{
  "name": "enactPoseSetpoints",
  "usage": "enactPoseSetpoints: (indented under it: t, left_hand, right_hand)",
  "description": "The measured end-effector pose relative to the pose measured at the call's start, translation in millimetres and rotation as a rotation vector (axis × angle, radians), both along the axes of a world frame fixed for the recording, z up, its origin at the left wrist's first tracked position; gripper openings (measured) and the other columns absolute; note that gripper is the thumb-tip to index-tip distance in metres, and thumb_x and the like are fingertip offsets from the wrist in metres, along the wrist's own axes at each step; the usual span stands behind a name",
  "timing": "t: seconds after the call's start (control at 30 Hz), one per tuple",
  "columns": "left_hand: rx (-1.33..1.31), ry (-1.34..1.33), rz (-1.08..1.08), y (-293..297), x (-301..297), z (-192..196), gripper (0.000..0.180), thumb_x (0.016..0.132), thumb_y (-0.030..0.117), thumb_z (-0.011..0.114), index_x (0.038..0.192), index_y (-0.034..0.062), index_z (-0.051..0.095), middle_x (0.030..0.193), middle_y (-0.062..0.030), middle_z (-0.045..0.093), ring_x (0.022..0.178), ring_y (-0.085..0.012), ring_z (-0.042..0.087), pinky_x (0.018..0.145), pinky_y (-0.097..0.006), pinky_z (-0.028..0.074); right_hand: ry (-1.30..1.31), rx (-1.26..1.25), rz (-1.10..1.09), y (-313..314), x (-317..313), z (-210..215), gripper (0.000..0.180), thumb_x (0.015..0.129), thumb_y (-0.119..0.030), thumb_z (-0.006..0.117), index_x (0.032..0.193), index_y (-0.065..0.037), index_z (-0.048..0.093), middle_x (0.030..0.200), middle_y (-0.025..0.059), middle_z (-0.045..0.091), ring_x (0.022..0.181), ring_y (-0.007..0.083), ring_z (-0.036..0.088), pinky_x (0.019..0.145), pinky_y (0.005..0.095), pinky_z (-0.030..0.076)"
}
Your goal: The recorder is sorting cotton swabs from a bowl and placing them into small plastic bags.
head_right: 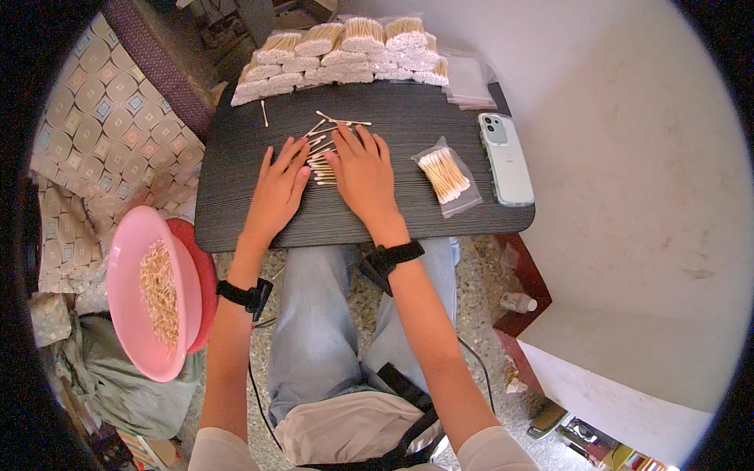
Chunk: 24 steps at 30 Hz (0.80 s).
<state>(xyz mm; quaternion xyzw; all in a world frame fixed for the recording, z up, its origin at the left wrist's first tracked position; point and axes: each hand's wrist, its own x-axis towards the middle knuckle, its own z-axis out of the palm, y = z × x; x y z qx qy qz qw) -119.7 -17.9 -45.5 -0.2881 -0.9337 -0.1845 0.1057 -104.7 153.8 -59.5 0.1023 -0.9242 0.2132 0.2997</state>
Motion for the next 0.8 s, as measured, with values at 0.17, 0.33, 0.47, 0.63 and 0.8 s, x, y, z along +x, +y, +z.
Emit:
enactPoseSetpoints:
  t: [0.17, 0.33, 0.47, 0.63, 0.8]
  left_hand:
    - [-0.026, 0.042, -0.094, 0, -4, 1, 0.048, 0.099, 0.033, 0.031, 0.136, 0.0039, 0.04, 0.143, -0.0076, 0.038, 0.135, -0.0243, 0.03, 0.112, -0.043, 0.017]
    - [-0.004, 0.078, -0.108, 1, -4, 4, 0.05, 0.099, 0.034, 0.031, 0.137, 0.0031, 0.037, 0.145, -0.011, 0.034, 0.135, -0.0266, 0.028, 0.112, -0.041, 0.017]
    - [0.141, 0.032, 0.032, 0, -3, -4, 0.053, 0.098, 0.036, 0.033, 0.137, 0.0, 0.035, 0.145, -0.0166, 0.032, 0.136, -0.029, 0.027, 0.112, -0.04, 0.019]
    - [-0.071, 0.143, -0.011, 1, -1, -5, 0.056, 0.096, 0.037, 0.039, 0.133, -0.0045, 0.039, 0.141, -0.0194, 0.037, 0.133, -0.028, 0.032, 0.11, -0.04, 0.025]
    - [-0.115, 0.106, -0.031, 2, -2, -2, 0.057, 0.097, 0.038, 0.035, 0.138, -0.0021, 0.033, 0.145, -0.0175, 0.031, 0.136, -0.0282, 0.027, 0.112, -0.039, 0.02]
  right_hand:
    - [0.003, -0.061, -0.012, -1, -2, 1, 0.032, 0.09, -0.025, 0.052, 0.113, -0.002, 0.058, 0.125, 0.008, 0.055, 0.117, 0.0265, 0.048, 0.099, 0.042, 0.034]
    - [0.007, -0.138, -0.025, 2, -2, 4, 0.031, 0.088, -0.02, 0.055, 0.11, 0.002, 0.058, 0.119, 0.0143, 0.057, 0.113, 0.0297, 0.051, 0.097, 0.0417, 0.037]
    - [0.009, -0.246, -0.056, 5, -1, 6, 0.028, 0.087, -0.015, 0.056, 0.106, 0.004, 0.059, 0.113, 0.0166, 0.058, 0.109, 0.0321, 0.052, 0.093, 0.0412, 0.04]
    - [-0.035, -0.274, -0.131, 11, -2, 7, 0.023, 0.087, -0.011, 0.055, 0.1, 0.006, 0.061, 0.11, 0.0167, 0.059, 0.104, 0.0329, 0.054, 0.091, 0.0417, 0.04]
    - [0.039, -0.167, -0.183, 13, 2, 6, 0.023, 0.087, -0.01, 0.054, 0.102, 0.006, 0.061, 0.11, 0.0149, 0.059, 0.107, 0.031, 0.051, 0.094, 0.0413, 0.038]
